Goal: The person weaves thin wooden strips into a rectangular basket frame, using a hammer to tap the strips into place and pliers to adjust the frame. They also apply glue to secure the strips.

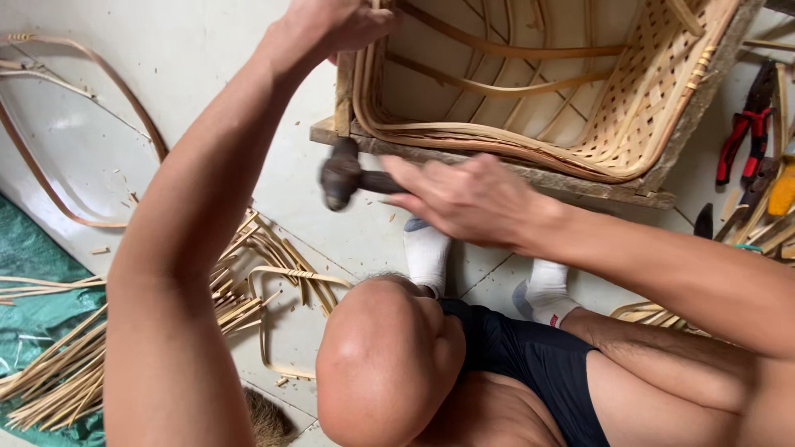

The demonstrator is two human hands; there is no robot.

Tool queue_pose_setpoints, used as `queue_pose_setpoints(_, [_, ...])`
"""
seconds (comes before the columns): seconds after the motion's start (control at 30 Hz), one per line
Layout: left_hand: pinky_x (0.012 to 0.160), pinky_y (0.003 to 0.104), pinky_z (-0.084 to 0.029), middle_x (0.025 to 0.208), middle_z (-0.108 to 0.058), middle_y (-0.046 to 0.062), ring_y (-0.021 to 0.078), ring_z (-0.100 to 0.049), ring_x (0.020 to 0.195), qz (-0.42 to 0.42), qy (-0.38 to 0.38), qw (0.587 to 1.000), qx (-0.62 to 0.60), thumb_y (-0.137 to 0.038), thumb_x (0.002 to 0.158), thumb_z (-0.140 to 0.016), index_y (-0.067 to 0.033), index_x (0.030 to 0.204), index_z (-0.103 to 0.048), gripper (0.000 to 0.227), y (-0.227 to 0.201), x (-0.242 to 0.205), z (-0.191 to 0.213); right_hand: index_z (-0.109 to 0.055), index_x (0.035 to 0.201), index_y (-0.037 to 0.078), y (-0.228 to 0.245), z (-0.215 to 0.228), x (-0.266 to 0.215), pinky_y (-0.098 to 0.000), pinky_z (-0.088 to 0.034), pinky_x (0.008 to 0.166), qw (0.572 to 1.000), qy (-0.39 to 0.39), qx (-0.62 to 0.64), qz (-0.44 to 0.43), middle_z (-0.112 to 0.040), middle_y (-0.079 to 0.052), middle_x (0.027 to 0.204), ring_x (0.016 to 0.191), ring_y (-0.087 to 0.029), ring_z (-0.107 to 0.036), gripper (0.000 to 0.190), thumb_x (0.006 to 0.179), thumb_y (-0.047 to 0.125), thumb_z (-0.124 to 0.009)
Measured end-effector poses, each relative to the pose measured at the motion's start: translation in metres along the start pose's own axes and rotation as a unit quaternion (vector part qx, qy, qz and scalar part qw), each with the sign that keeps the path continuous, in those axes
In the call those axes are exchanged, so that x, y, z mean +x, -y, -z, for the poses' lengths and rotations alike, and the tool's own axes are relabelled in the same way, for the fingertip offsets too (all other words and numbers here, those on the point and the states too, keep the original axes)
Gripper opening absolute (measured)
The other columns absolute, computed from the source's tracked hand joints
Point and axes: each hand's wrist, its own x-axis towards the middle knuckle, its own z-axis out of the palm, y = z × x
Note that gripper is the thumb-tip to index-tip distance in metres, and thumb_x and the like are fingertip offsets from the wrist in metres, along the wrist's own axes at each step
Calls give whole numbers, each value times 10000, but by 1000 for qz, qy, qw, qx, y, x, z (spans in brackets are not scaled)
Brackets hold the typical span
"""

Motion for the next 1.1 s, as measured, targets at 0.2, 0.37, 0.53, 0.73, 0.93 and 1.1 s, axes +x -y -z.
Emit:
queue_pose_setpoints(0.2, [681, 472, -573, 817, -711, 224, 351, -722, 755, 53, 9, 998, -19, -407, 986, -721, 56, 976, -696, 464, -8, -13, 10, -575, 1296, 39, -21, -13, -6, -355, -425, 401, 997, -12, 29, -67, -605, -71, 602, 437, -214, -535, 409, 1102, 399, -563])
queue_pose_setpoints(0.37, [833, 504, -535, 1061, -690, 307, 458, -662, 999, -112, -169, 977, -64, -362, 978, -873, 212, 1346, -368, 849, -34, -52, 16, -575, 1342, -21, -49, 69, -139, -335, -452, 358, 997, 24, 13, -79, -692, -149, 776, 450, -195, -591, 473, 1033, 336, -607])
queue_pose_setpoints(0.53, [1141, 470, -505, 1356, -710, 115, 285, -649, 1292, -379, -286, 880, -25, -320, 974, -880, -180, 1449, -481, 636, -116, -102, -44, -559, 1421, -11, -47, 116, -236, -325, -489, 487, 901, -91, 143, -400, -645, -125, 724, 529, -187, -598, 373, 1111, 193, -520])
queue_pose_setpoints(0.73, [906, 427, -548, 1104, -685, 180, 319, -678, 981, -449, -69, 888, 71, -673, 811, -685, 31, 1378, -540, 916, -166, -104, -89, -582, 1411, 5, -89, 90, -229, -338, -474, 536, 855, -186, 157, -458, -599, -110, 732, 595, -171, -599, 361, 1175, 254, -471])
queue_pose_setpoints(0.93, [819, 350, -577, 962, -657, 91, 248, -676, 887, -454, -75, 881, 111, -507, 931, -705, -34, 1307, -588, 615, -163, -101, -90, -601, 1347, -16, -123, 80, -235, -345, -486, 538, 873, -200, 123, -427, -607, -72, 699, 596, -164, -621, 402, 1192, 330, -468])
queue_pose_setpoints(1.1, [777, 350, -575, 925, -658, 99, 245, -666, 825, -457, -87, 880, 94, -516, 898, -717, -17, 1243, -595, 619, -166, -101, -87, -614, 1187, 10, -136, 92, -215, -309, -474, 521, 855, -213, 184, -436, -573, -51, 653, 568, -140, -595, 377, 1195, 355, -461])
